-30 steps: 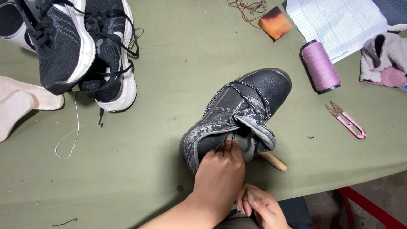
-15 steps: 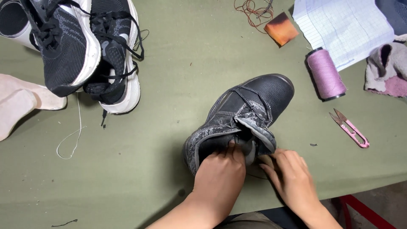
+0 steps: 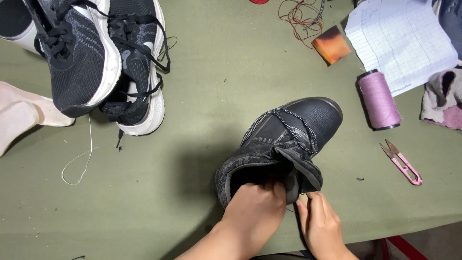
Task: The person sews the sole of a black shoe using a needle and thread. They repeatedly push the needle through the shoe's edge and pull the thread tight to secure the stitching.
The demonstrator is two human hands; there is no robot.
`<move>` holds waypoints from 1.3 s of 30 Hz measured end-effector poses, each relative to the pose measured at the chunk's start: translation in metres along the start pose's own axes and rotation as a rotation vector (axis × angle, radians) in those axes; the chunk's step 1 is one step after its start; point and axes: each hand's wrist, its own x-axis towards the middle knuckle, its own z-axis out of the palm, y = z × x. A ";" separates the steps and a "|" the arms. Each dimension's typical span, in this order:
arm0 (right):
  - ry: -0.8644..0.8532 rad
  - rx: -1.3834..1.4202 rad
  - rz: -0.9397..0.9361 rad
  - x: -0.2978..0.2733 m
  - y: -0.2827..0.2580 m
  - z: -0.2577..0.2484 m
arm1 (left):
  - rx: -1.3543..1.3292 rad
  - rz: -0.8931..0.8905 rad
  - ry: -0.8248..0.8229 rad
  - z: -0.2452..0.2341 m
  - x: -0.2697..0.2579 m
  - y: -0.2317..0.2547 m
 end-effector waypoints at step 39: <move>-0.164 0.171 0.475 -0.008 -0.020 -0.003 | 0.434 -0.204 0.435 -0.010 -0.008 0.029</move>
